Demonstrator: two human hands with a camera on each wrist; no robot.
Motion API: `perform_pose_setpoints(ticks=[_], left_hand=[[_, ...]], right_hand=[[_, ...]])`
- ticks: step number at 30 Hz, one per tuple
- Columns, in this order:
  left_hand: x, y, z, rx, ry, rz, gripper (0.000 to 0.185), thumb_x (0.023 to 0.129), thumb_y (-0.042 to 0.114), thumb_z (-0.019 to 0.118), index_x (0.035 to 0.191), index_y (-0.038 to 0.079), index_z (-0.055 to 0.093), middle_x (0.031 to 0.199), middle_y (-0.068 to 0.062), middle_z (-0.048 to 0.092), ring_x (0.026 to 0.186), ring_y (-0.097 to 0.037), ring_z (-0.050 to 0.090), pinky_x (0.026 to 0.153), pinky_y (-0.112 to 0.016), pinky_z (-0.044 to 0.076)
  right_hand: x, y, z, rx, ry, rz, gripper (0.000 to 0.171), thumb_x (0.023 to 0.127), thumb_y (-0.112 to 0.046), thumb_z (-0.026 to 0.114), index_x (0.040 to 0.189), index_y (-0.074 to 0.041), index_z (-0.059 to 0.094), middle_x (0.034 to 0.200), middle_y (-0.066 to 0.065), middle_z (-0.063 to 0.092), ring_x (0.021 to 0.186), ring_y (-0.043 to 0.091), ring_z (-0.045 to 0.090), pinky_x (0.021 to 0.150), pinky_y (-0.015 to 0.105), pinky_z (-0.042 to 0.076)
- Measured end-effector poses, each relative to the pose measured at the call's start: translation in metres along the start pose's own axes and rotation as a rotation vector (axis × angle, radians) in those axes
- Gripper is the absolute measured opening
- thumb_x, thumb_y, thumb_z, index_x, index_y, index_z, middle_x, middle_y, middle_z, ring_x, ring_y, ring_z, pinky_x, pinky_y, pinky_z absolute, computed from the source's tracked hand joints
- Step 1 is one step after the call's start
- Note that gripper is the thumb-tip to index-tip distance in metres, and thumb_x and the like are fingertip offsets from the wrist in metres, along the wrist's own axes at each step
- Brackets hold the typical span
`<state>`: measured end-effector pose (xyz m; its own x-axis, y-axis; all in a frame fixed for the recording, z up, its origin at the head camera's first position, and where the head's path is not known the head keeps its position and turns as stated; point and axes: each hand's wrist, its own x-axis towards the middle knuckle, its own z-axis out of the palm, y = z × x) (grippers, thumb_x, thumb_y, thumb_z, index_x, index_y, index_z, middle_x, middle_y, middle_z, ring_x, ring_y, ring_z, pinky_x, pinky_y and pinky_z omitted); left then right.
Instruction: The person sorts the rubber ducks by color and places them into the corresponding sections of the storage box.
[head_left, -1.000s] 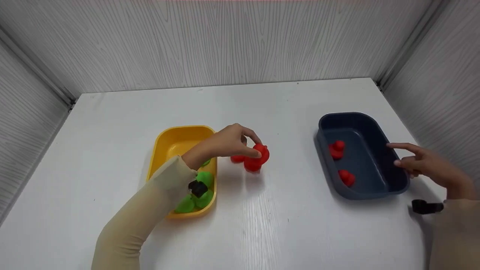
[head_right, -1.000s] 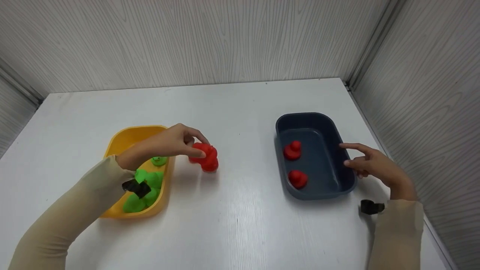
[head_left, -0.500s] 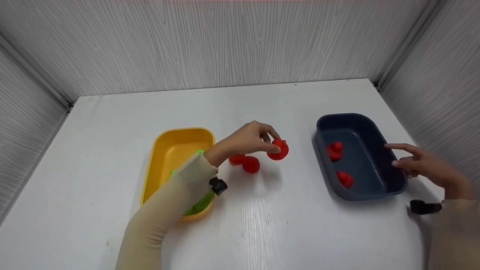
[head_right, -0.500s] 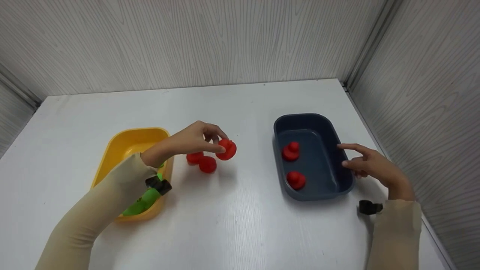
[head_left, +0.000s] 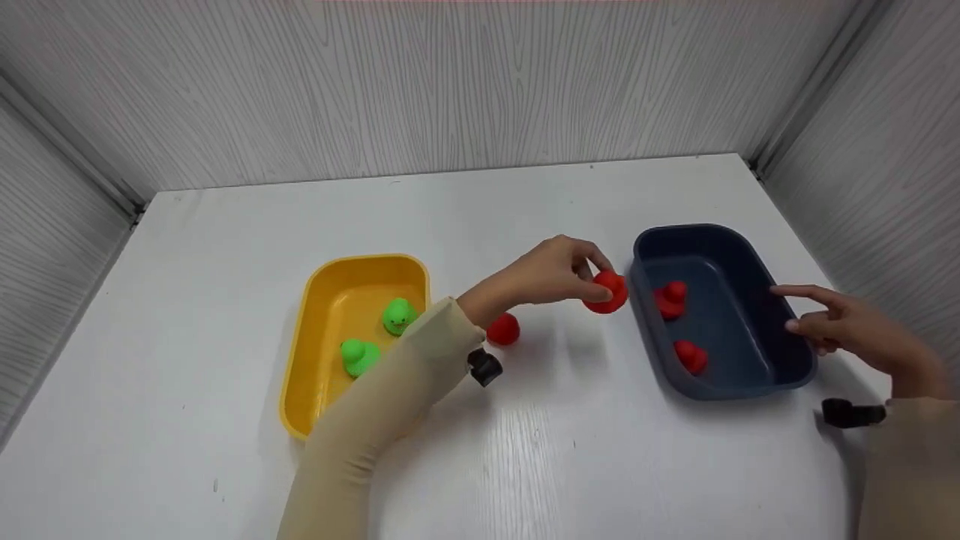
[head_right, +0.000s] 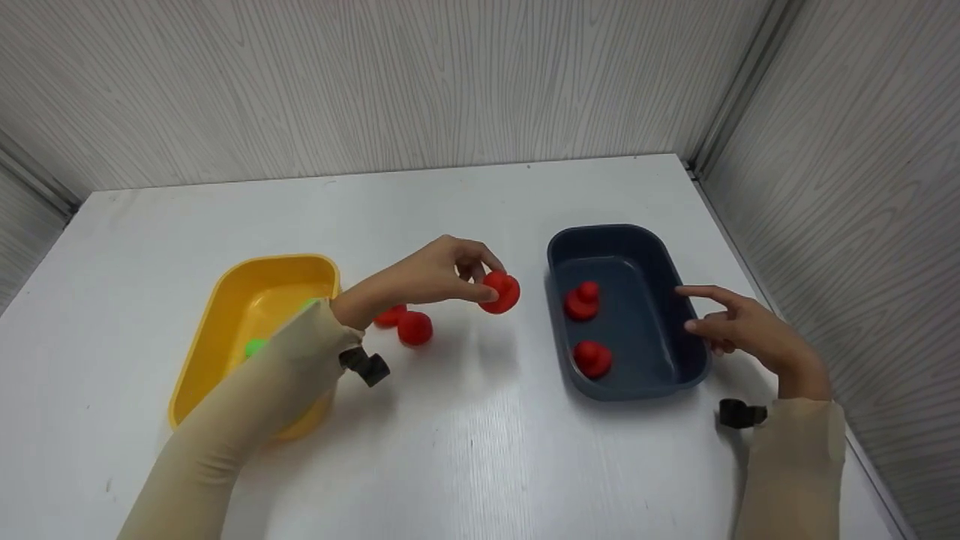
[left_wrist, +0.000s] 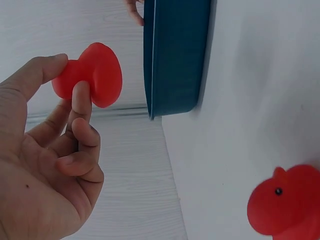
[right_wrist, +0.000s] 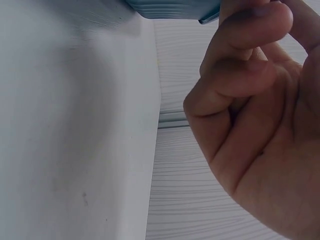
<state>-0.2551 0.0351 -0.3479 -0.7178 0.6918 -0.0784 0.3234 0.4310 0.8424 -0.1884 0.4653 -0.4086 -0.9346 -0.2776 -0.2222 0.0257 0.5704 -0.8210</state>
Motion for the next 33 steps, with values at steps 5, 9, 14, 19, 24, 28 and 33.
perform_pose_setpoints(ticks=[5, 9, 14, 19, 24, 28, 33], left_hand=[[0.013, 0.005, 0.014, -0.008, -0.007, 0.065, 0.027, 0.086, 0.021, 0.069, 0.111, 0.012, 0.068, 0.079, -0.001, 0.063, 0.071, -0.008, 0.054, 0.062, -0.021, 0.044], [0.022, 0.01, 0.024, -0.019, -0.019, 0.104, 0.028, 0.086, 0.019, 0.069, 0.112, 0.01, 0.068, 0.08, 0.0, 0.063, 0.072, -0.006, 0.053, 0.062, -0.019, 0.043], [0.033, 0.017, 0.036, 0.029, -0.032, 0.116, 0.03, 0.086, 0.021, 0.069, 0.114, 0.011, 0.069, 0.086, 0.002, 0.063, 0.075, -0.006, 0.053, 0.064, -0.017, 0.044], [0.044, 0.027, 0.051, 0.075, -0.04, 0.128, 0.032, 0.086, 0.026, 0.069, 0.116, 0.015, 0.069, 0.088, 0.004, 0.064, 0.076, -0.004, 0.053, 0.064, -0.016, 0.044], [0.052, 0.038, 0.065, 0.126, -0.044, 0.095, 0.032, 0.086, 0.031, 0.07, 0.117, 0.021, 0.068, 0.086, 0.007, 0.064, 0.075, -0.003, 0.055, 0.064, -0.016, 0.044], [0.06, 0.043, 0.073, 0.179, -0.052, 0.053, 0.033, 0.085, 0.034, 0.07, 0.117, 0.025, 0.068, 0.089, 0.01, 0.064, 0.077, -0.002, 0.056, 0.064, -0.016, 0.044], [0.071, 0.043, 0.083, 0.185, -0.038, 0.037, 0.032, 0.085, 0.034, 0.071, 0.116, 0.028, 0.068, 0.089, 0.011, 0.064, 0.076, -0.001, 0.055, 0.062, -0.015, 0.044]], right_hand=[[0.0, 0.002, 0.0, 0.034, -0.015, -0.017, 0.045, 0.099, -0.011, 0.052, 0.14, -0.026, 0.043, 0.06, 0.003, 0.024, 0.055, 0.024, 0.028, 0.056, 0.041, 0.024], [0.0, 0.001, -0.001, 0.035, -0.016, -0.023, 0.045, 0.099, -0.011, 0.052, 0.14, -0.026, 0.043, 0.061, 0.003, 0.024, 0.054, 0.022, 0.031, 0.056, 0.04, 0.025], [0.001, 0.0, 0.0, 0.033, -0.019, -0.032, 0.046, 0.098, -0.01, 0.053, 0.141, -0.023, 0.043, 0.06, 0.003, 0.025, 0.054, 0.02, 0.035, 0.054, 0.038, 0.029], [0.001, 0.0, 0.0, 0.028, -0.016, -0.015, 0.045, 0.099, -0.011, 0.052, 0.14, -0.025, 0.043, 0.061, 0.003, 0.025, 0.054, 0.019, 0.037, 0.054, 0.037, 0.03], [0.001, -0.001, 0.001, 0.016, -0.009, 0.006, 0.044, 0.099, -0.013, 0.053, 0.14, -0.025, 0.044, 0.06, 0.003, 0.028, 0.055, 0.016, 0.041, 0.053, 0.033, 0.036], [0.002, -0.002, 0.001, -0.011, 0.015, 0.044, 0.043, 0.098, -0.017, 0.055, 0.139, -0.027, 0.045, 0.058, 0.0, 0.033, 0.056, 0.014, 0.044, 0.055, 0.03, 0.04], [0.002, 0.0, 0.002, -0.017, 0.023, 0.054, 0.042, 0.099, -0.018, 0.055, 0.138, -0.028, 0.045, 0.059, 0.0, 0.034, 0.055, 0.015, 0.043, 0.054, 0.031, 0.039]])
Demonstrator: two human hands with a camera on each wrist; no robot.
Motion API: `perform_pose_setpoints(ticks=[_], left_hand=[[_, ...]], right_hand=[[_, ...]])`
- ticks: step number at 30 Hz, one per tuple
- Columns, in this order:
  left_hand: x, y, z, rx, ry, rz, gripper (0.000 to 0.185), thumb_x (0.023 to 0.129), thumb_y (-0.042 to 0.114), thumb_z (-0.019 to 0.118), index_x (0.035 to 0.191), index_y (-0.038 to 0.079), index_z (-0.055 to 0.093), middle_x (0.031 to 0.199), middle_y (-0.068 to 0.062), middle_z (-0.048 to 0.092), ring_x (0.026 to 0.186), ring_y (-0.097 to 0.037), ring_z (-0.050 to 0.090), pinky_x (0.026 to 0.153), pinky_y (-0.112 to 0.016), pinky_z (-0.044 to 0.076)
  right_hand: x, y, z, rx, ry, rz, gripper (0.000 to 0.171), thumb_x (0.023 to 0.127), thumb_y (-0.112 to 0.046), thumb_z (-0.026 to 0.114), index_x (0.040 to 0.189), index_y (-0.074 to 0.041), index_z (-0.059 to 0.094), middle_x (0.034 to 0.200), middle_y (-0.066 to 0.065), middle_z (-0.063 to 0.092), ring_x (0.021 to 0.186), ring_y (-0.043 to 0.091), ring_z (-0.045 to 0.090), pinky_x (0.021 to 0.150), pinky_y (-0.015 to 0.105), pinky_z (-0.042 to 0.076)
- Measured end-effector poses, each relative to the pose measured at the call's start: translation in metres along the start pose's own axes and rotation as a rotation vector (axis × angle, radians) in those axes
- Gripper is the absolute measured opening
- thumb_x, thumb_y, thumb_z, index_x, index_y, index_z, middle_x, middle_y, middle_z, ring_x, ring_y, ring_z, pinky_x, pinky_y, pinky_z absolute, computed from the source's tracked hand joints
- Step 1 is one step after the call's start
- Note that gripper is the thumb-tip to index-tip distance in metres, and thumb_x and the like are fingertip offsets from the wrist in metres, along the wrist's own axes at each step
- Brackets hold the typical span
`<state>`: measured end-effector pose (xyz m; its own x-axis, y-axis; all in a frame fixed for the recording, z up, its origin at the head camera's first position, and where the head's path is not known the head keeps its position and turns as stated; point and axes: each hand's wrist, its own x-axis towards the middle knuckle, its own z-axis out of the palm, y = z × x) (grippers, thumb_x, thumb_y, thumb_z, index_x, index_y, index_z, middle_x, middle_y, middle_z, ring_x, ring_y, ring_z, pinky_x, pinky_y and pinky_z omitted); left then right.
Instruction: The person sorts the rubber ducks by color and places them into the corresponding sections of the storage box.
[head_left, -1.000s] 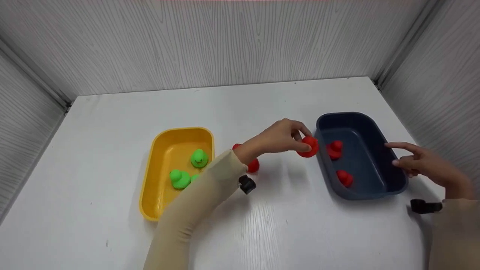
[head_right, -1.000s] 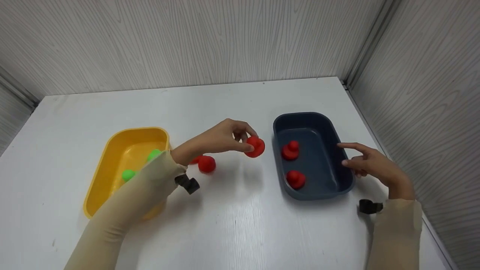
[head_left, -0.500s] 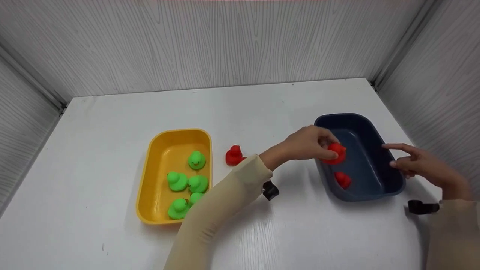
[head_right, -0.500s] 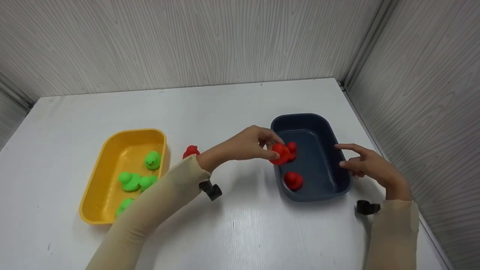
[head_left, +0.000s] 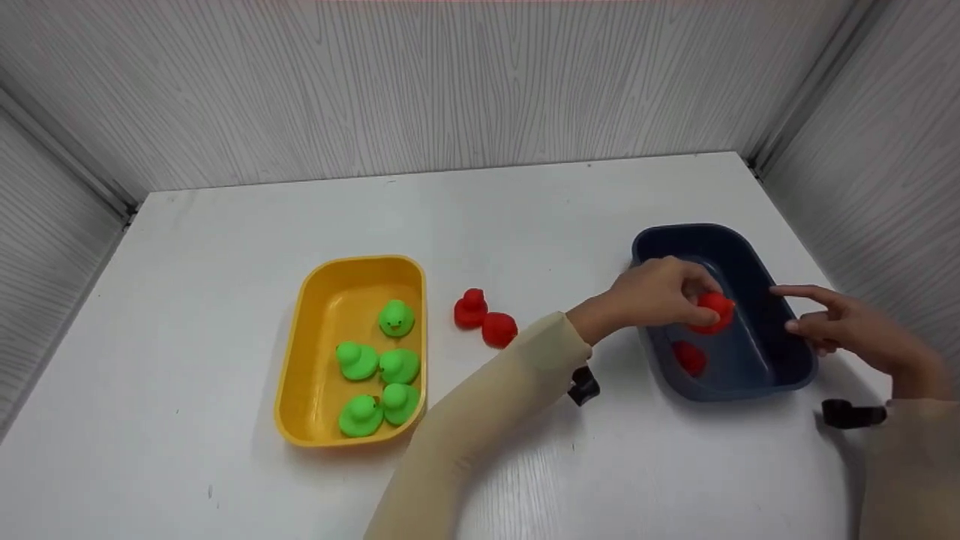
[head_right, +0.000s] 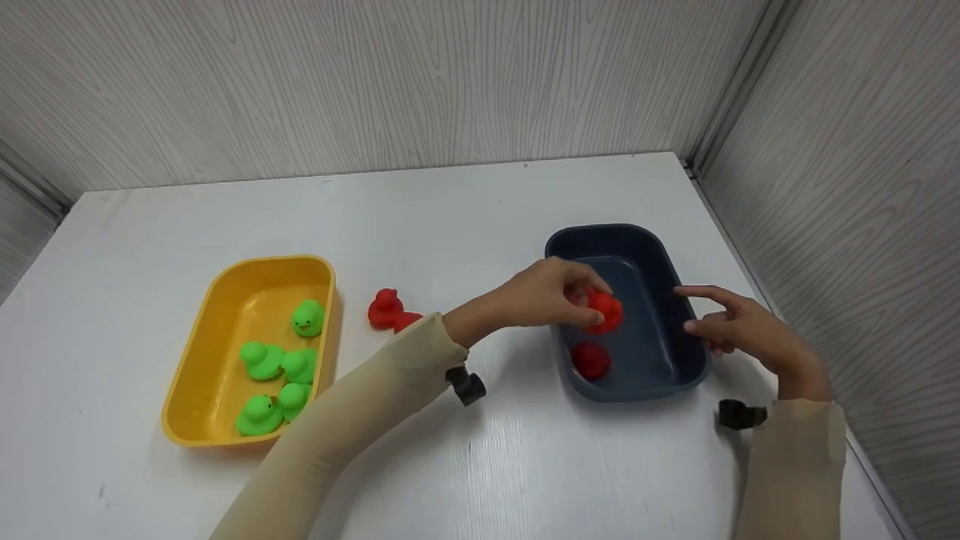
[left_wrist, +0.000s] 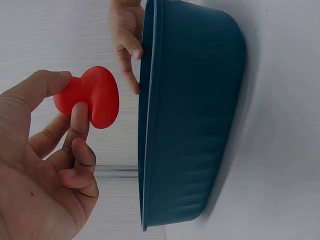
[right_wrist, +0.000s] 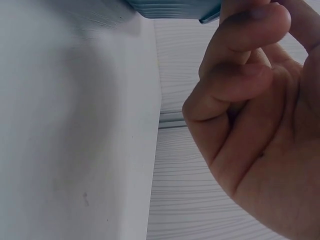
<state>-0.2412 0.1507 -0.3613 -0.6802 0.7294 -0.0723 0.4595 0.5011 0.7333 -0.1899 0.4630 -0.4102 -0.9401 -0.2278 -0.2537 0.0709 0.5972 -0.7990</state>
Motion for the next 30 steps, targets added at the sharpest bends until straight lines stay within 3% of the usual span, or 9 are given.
perform_pose_setpoints(ticks=[11, 18, 24, 30], left_hand=[[0.02, 0.002, 0.019, 0.011, 0.005, -0.075, 0.03, 0.085, 0.037, 0.071, 0.114, 0.033, 0.068, 0.087, 0.014, 0.062, 0.075, 0.0, 0.056, 0.061, -0.017, 0.044], [0.031, 0.008, 0.027, 0.042, 0.003, -0.095, 0.03, 0.084, 0.04, 0.071, 0.114, 0.036, 0.068, 0.09, 0.018, 0.062, 0.08, 0.003, 0.056, 0.066, -0.017, 0.044], [0.038, 0.011, 0.037, 0.038, -0.01, -0.114, 0.03, 0.084, 0.04, 0.072, 0.113, 0.038, 0.069, 0.091, 0.021, 0.061, 0.081, 0.005, 0.056, 0.067, -0.017, 0.044], [0.044, 0.012, 0.046, 0.059, -0.026, -0.145, 0.03, 0.083, 0.043, 0.073, 0.112, 0.04, 0.069, 0.096, 0.024, 0.063, 0.083, 0.006, 0.056, 0.068, -0.016, 0.044]], right_hand=[[0.0, 0.001, 0.0, -0.005, -0.003, 0.0, 0.042, 0.099, -0.017, 0.054, 0.137, -0.03, 0.044, 0.06, 0.003, 0.029, 0.054, 0.017, 0.043, 0.053, 0.033, 0.038], [0.001, 0.002, 0.001, -0.063, 0.023, 0.034, 0.042, 0.099, -0.022, 0.054, 0.139, -0.03, 0.042, 0.061, -0.003, 0.037, 0.057, 0.017, 0.047, 0.055, 0.031, 0.041], [0.0, 0.004, 0.0, -0.01, -0.001, 0.005, 0.043, 0.099, -0.017, 0.053, 0.138, -0.032, 0.044, 0.061, 0.001, 0.028, 0.054, 0.016, 0.041, 0.053, 0.034, 0.036], [0.002, 0.005, -0.002, 0.016, -0.032, -0.018, 0.043, 0.1, -0.016, 0.051, 0.138, -0.034, 0.043, 0.061, 0.002, 0.029, 0.054, 0.019, 0.038, 0.051, 0.037, 0.034]])
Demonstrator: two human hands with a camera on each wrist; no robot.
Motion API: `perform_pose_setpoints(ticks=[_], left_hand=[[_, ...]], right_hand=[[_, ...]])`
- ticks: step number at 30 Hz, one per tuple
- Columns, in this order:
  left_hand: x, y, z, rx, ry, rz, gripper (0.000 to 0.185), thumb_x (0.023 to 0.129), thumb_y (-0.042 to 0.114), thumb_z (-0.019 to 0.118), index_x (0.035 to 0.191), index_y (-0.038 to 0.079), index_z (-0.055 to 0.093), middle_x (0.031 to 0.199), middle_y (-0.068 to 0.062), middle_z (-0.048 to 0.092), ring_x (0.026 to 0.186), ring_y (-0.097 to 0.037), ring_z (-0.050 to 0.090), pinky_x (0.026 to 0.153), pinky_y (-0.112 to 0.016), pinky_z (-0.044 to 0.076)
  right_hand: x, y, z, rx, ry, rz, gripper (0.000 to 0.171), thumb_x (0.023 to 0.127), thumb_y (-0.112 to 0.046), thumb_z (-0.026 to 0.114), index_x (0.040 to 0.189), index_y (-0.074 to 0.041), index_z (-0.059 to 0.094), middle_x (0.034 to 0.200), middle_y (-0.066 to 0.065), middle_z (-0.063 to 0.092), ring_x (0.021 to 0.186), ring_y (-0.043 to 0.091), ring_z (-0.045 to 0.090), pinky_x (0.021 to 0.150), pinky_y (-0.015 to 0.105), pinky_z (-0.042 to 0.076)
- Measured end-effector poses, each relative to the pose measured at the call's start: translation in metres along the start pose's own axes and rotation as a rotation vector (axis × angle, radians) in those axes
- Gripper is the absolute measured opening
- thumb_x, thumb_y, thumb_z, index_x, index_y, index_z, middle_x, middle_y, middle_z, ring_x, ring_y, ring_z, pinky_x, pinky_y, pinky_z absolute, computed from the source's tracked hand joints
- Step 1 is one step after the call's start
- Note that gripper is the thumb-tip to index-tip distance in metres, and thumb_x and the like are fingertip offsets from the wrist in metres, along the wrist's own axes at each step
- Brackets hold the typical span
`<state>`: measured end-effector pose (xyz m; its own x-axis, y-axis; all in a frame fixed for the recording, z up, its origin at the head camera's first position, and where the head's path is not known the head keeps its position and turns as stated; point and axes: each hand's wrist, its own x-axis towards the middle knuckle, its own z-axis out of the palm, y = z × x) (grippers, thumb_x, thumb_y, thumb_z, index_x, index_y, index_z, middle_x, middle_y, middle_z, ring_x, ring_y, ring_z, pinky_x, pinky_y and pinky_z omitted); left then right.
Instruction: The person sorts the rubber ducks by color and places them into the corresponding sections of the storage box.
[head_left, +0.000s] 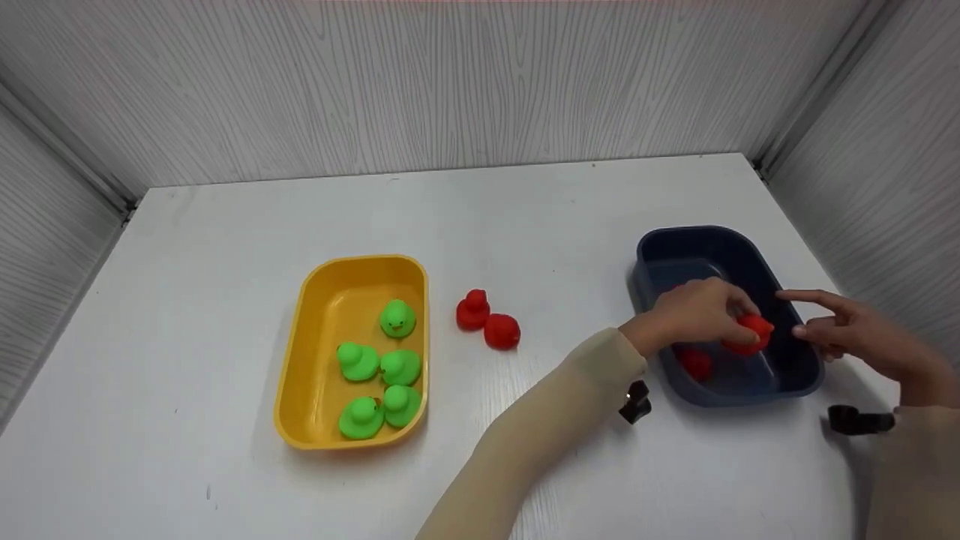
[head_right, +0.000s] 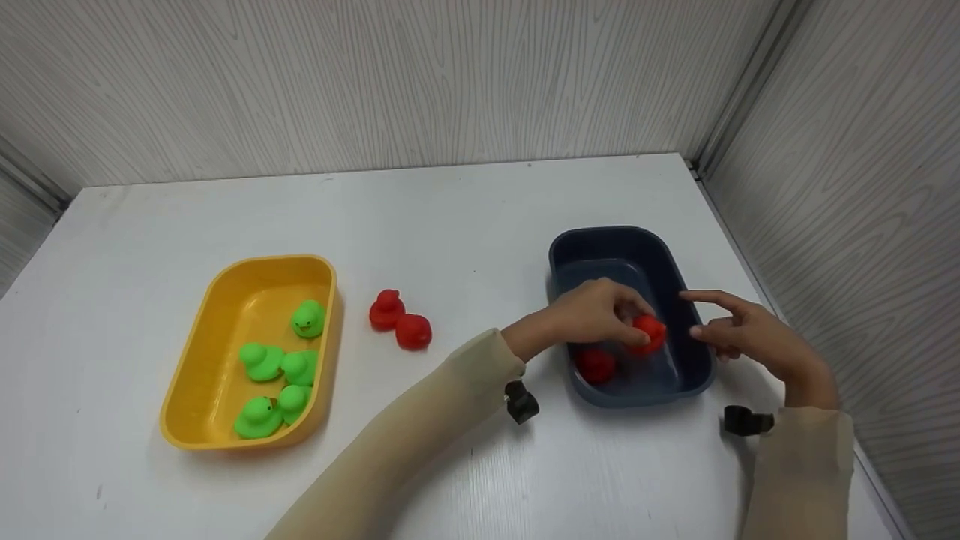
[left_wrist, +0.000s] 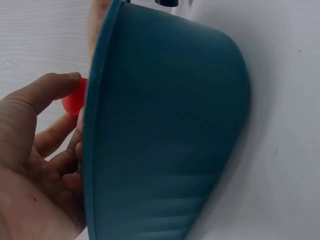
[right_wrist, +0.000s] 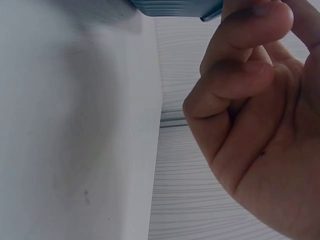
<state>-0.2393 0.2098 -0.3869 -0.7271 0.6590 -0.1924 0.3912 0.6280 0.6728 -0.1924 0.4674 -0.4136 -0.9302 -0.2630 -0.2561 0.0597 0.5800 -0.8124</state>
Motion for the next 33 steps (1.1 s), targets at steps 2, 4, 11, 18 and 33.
perform_pose_setpoints(ticks=[2, 4, 11, 18, 33], left_hand=[[0.001, 0.0, 0.002, 0.014, -0.004, -0.009, 0.029, 0.082, 0.044, 0.073, 0.111, 0.04, 0.069, 0.097, 0.025, 0.063, 0.084, 0.007, 0.055, 0.069, -0.016, 0.044], [0.002, -0.001, 0.004, 0.027, -0.004, -0.016, 0.029, 0.082, 0.044, 0.073, 0.111, 0.041, 0.07, 0.098, 0.025, 0.062, 0.085, 0.007, 0.054, 0.069, -0.016, 0.044], [0.004, -0.003, 0.008, 0.119, -0.012, -0.034, 0.03, 0.082, 0.048, 0.072, 0.112, 0.045, 0.068, 0.107, 0.027, 0.061, 0.089, 0.006, 0.053, 0.072, -0.017, 0.044], [0.003, -0.003, 0.013, 0.23, -0.04, -0.037, 0.027, 0.083, 0.05, 0.069, 0.11, 0.048, 0.068, 0.108, 0.029, 0.061, 0.088, 0.006, 0.053, 0.071, -0.017, 0.045], [0.003, -0.005, 0.016, 0.32, -0.076, -0.04, 0.023, 0.086, 0.05, 0.066, 0.11, 0.049, 0.068, 0.101, 0.027, 0.064, 0.087, 0.003, 0.054, 0.073, -0.022, 0.047]], right_hand=[[-0.001, 0.0, 0.0, 0.004, -0.004, -0.009, 0.042, 0.1, -0.016, 0.05, 0.138, -0.033, 0.043, 0.062, 0.002, 0.031, 0.054, 0.02, 0.038, 0.051, 0.037, 0.033], [-0.001, 0.0, 0.0, -0.001, -0.002, -0.013, 0.042, 0.101, -0.016, 0.05, 0.139, -0.033, 0.043, 0.062, 0.002, 0.032, 0.054, 0.02, 0.038, 0.051, 0.037, 0.034], [-0.003, -0.003, 0.004, -0.003, 0.004, -0.011, 0.042, 0.101, -0.017, 0.05, 0.139, -0.031, 0.042, 0.061, 0.002, 0.032, 0.054, 0.023, 0.037, 0.051, 0.037, 0.034], [-0.003, -0.005, 0.005, 0.001, 0.003, -0.005, 0.042, 0.1, -0.016, 0.05, 0.138, -0.032, 0.043, 0.061, 0.001, 0.032, 0.053, 0.019, 0.039, 0.051, 0.038, 0.032], [-0.002, -0.005, 0.006, -0.059, 0.033, 0.039, 0.041, 0.1, -0.021, 0.052, 0.139, -0.03, 0.043, 0.061, -0.003, 0.037, 0.055, 0.018, 0.043, 0.053, 0.035, 0.037]])
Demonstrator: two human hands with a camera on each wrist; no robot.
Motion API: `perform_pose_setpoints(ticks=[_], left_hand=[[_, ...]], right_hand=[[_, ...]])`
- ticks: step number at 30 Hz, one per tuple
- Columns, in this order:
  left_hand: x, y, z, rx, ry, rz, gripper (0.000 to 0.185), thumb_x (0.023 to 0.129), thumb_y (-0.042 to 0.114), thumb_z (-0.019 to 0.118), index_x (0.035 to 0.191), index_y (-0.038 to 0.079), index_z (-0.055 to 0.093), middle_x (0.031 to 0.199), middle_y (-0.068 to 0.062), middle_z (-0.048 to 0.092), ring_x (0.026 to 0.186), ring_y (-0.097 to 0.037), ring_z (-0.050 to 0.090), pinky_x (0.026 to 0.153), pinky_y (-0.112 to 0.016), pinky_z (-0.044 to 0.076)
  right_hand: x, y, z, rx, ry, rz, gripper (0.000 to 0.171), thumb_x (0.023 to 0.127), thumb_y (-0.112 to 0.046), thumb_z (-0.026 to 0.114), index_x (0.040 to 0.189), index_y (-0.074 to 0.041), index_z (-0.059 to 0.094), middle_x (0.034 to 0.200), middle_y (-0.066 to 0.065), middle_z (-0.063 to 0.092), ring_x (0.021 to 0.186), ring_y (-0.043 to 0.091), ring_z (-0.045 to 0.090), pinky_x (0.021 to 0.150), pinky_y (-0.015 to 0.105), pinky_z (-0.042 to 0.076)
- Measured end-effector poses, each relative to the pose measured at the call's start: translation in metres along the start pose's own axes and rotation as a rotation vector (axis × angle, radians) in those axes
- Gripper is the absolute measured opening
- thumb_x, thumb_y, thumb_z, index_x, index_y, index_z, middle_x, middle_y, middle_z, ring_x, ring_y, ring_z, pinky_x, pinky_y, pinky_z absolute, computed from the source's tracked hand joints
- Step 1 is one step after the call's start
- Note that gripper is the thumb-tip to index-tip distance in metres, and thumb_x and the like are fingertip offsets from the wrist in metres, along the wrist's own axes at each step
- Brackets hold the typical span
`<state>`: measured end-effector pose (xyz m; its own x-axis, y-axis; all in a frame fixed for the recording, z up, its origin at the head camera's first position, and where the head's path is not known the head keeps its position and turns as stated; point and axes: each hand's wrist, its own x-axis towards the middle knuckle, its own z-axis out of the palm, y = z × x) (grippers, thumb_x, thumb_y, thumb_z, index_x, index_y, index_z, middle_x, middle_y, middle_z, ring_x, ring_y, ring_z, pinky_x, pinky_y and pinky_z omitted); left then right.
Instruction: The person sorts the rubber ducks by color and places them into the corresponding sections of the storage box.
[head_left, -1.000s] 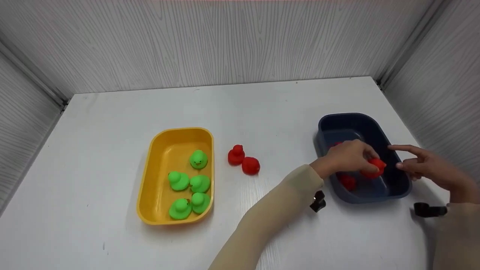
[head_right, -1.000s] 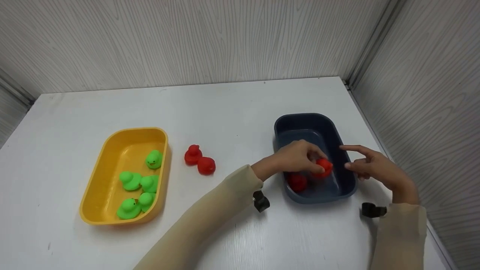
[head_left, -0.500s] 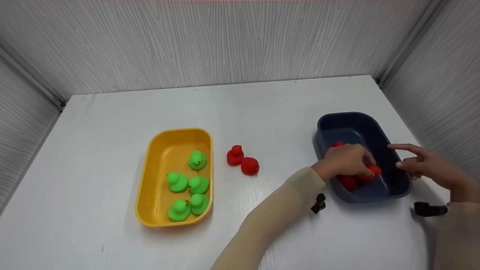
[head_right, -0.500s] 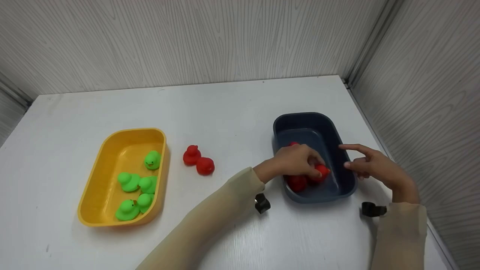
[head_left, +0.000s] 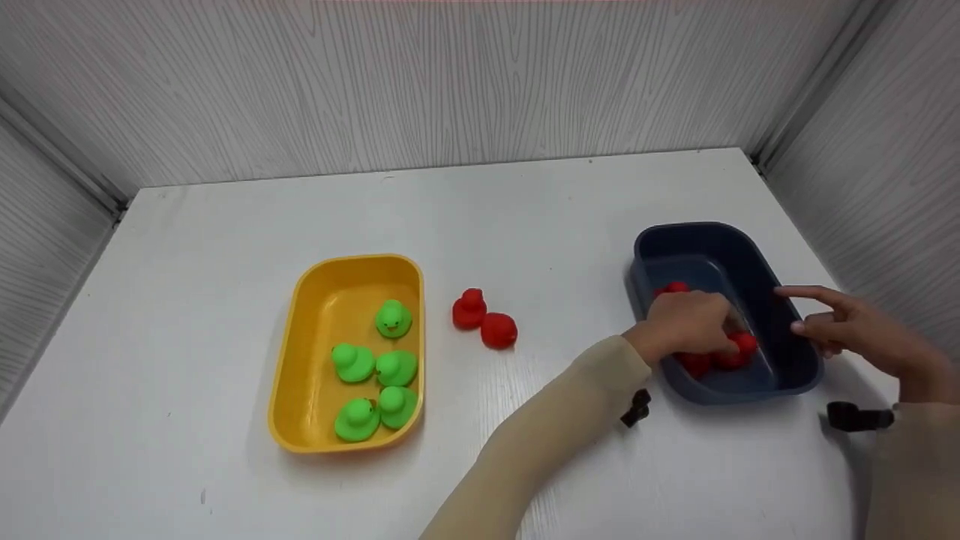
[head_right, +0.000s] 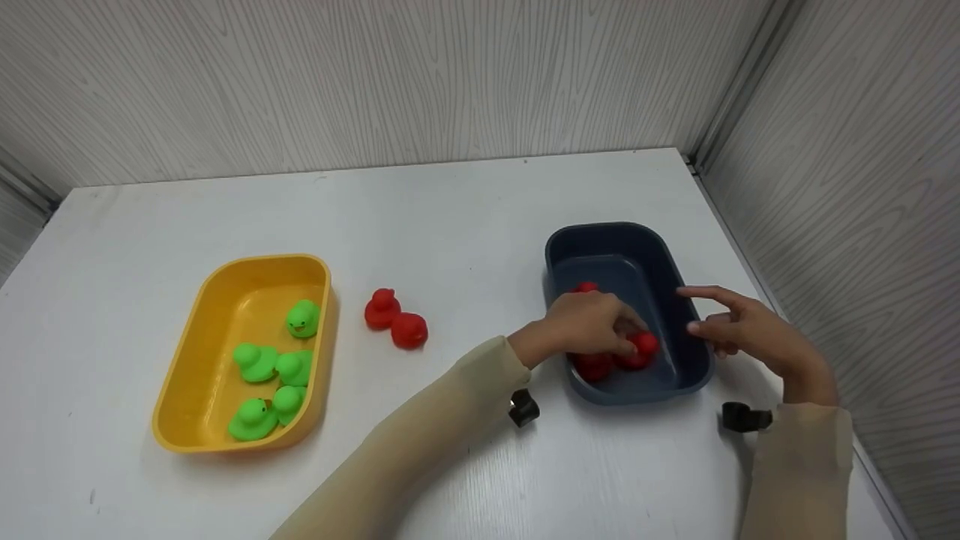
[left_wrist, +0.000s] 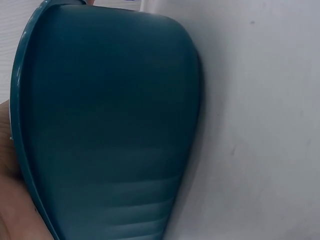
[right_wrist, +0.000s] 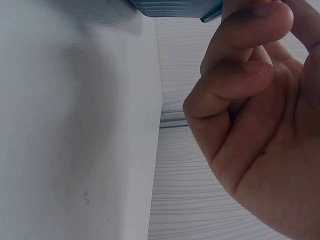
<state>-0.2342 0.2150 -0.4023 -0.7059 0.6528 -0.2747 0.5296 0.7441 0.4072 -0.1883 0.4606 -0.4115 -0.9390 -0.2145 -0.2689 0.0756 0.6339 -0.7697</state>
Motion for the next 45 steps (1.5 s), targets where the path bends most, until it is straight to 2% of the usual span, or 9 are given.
perform_pose_setpoints(ticks=[4, 9, 16, 22, 29, 37, 45], left_hand=[[-0.002, -0.001, 0.0, -0.02, 0.024, 0.02, 0.029, 0.087, 0.049, 0.065, 0.117, 0.049, 0.064, 0.112, 0.028, 0.062, 0.093, 0.006, 0.054, 0.076, -0.019, 0.047], [-0.006, -0.003, -0.002, -0.041, 0.085, 0.056, 0.03, 0.088, 0.049, 0.065, 0.118, 0.048, 0.063, 0.114, 0.028, 0.061, 0.098, 0.008, 0.054, 0.076, -0.016, 0.047], [-0.011, -0.009, -0.011, -0.238, 0.113, 0.118, 0.033, 0.088, 0.038, 0.068, 0.121, 0.037, 0.064, 0.091, 0.019, 0.063, 0.081, 0.006, 0.056, 0.067, -0.014, 0.044], [-0.025, -0.019, -0.034, -0.344, 0.158, 0.149, 0.034, 0.088, 0.033, 0.069, 0.121, 0.031, 0.063, 0.093, 0.018, 0.063, 0.081, 0.007, 0.057, 0.068, -0.012, 0.044], [-0.047, -0.04, -0.062, -0.399, 0.189, 0.186, 0.034, 0.088, 0.032, 0.07, 0.12, 0.027, 0.063, 0.095, 0.013, 0.066, 0.083, 0.003, 0.059, 0.07, -0.015, 0.045], [-0.068, -0.064, -0.07, -0.42, 0.192, 0.215, 0.033, 0.087, 0.031, 0.07, 0.118, 0.022, 0.065, 0.094, 0.008, 0.067, 0.083, -0.001, 0.06, 0.069, -0.017, 0.045], [-0.087, -0.09, -0.079, -0.392, 0.207, 0.168, 0.031, 0.087, 0.031, 0.07, 0.116, 0.022, 0.065, 0.096, 0.007, 0.066, 0.086, -0.005, 0.059, 0.072, -0.021, 0.046]], right_hand=[[0.0, -0.001, 0.0, -0.006, 0.002, 0.014, 0.041, 0.1, -0.022, 0.052, 0.138, -0.032, 0.042, 0.061, -0.001, 0.034, 0.054, 0.018, 0.042, 0.053, 0.035, 0.037], [0.001, -0.001, 0.0, -0.016, 0.006, 0.022, 0.042, 0.099, -0.023, 0.053, 0.138, -0.034, 0.042, 0.059, -0.001, 0.029, 0.054, 0.019, 0.041, 0.053, 0.034, 0.037], [0.001, 0.001, 0.0, -0.007, 0.003, -0.002, 0.043, 0.1, -0.021, 0.053, 0.14, -0.029, 0.042, 0.059, 0.001, 0.029, 0.054, 0.018, 0.041, 0.053, 0.034, 0.037], [-0.001, -0.002, 0.001, -0.049, 0.028, 0.019, 0.043, 0.099, -0.023, 0.054, 0.14, -0.031, 0.043, 0.06, -0.004, 0.038, 0.057, 0.016, 0.046, 0.056, 0.031, 0.04], [0.0, -0.003, 0.001, -0.037, 0.026, 0.042, 0.042, 0.099, -0.024, 0.055, 0.137, -0.035, 0.043, 0.059, -0.007, 0.039, 0.058, 0.014, 0.047, 0.057, 0.029, 0.042], [-0.001, 0.001, 0.0, -0.016, 0.027, -0.005, 0.042, 0.098, -0.019, 0.055, 0.137, -0.03, 0.045, 0.058, 0.003, 0.033, 0.055, 0.018, 0.043, 0.053, 0.032, 0.036], [0.002, 0.0, 0.0, 0.011, 0.005, -0.016, 0.042, 0.099, -0.018, 0.054, 0.137, -0.032, 0.045, 0.059, 0.003, 0.029, 0.054, 0.018, 0.04, 0.053, 0.033, 0.035]])
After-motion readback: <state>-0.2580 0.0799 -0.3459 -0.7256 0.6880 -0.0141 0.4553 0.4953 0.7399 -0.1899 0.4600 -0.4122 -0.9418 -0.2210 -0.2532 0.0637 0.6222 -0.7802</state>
